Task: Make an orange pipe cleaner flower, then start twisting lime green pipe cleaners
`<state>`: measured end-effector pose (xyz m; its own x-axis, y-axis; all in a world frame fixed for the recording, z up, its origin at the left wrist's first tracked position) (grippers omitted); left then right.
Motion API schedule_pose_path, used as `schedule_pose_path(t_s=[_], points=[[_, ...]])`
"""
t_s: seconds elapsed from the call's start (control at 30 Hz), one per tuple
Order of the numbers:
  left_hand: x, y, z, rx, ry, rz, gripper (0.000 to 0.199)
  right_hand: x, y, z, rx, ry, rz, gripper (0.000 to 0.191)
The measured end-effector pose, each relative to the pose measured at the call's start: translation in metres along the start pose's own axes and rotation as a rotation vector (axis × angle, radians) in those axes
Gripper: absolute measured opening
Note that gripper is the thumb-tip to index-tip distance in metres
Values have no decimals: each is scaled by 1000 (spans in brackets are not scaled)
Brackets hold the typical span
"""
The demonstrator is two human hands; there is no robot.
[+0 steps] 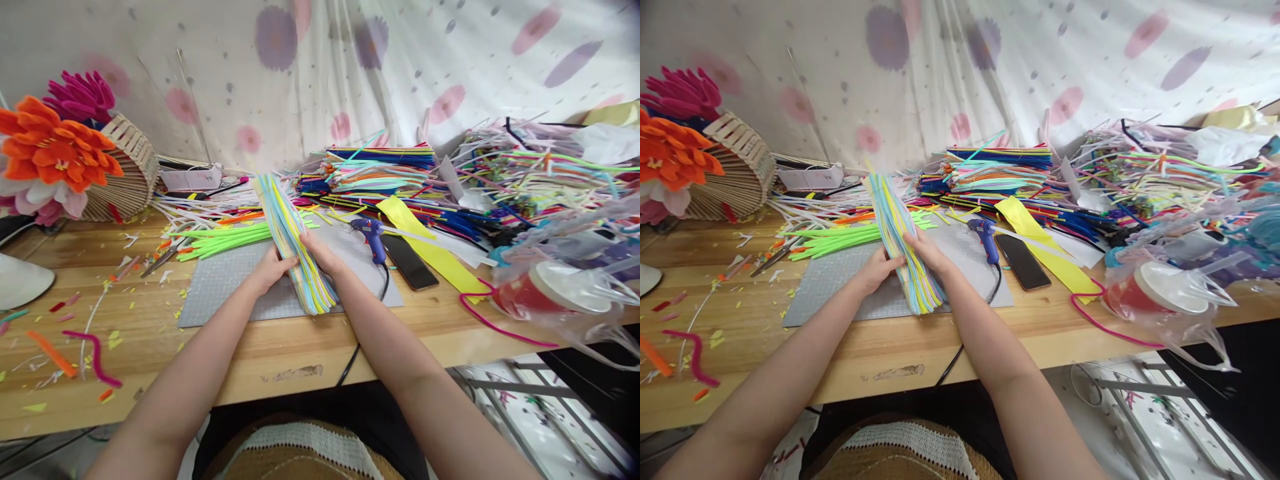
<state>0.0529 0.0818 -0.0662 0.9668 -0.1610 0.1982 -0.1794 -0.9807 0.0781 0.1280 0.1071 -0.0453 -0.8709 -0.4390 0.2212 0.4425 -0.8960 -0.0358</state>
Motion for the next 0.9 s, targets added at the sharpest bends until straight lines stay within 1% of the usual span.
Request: schedule_pose_path(t_s=[0.03, 0.07, 0.1, 0.17, 0.23, 0.3, 0.37, 0.47, 0.63, 0.8, 0.83, 0.9], points=[[-5, 0, -5, 50, -34, -57, 52, -1, 1, 4, -34, 20, -3, 45], [-9, 0, -8, 69, -58, -82, 54, -3, 1, 6, -50, 24, -10, 47], [-10, 0, -9, 56, -69, -72, 54, -5, 1, 6, -44, 12, -18, 48], [-10, -1, -4, -32, -53, -6, 52, -13, 0, -2, 20, -33, -36, 45], [-13, 0, 1, -127, -4, 26, 48, -24, -1, -10, 79, -77, -76, 39], [-19, 0, 3, -179, 67, 30, 45, -32, -1, -16, 121, -116, -98, 34], [-21, 2, 2, -212, 133, 66, 45, -36, 0, -18, 140, -156, -82, 31], [-21, 4, 2, -248, 192, 135, 46, -35, 2, -17, 149, -208, -30, 30], [-23, 6, 4, -277, 232, 181, 48, -28, 4, -16, 167, -243, 27, 30], [-24, 5, 6, -264, 249, 231, 47, -22, 5, -14, 164, -252, 75, 33], [-23, 5, 6, -253, 250, 253, 45, -21, 6, -13, 159, -250, 84, 35], [-16, 6, 4, -238, 266, 344, 47, -19, 6, -12, 145, -255, 97, 39]])
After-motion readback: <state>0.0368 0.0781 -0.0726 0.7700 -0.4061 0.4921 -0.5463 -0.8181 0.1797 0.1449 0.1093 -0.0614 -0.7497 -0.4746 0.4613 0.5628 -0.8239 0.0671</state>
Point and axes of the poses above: each hand's wrist, its own y-axis away from the middle knuckle, its own x-axis out of the palm, z = x × y, the point moved 9 cm from there along -y, towards the middle knuckle
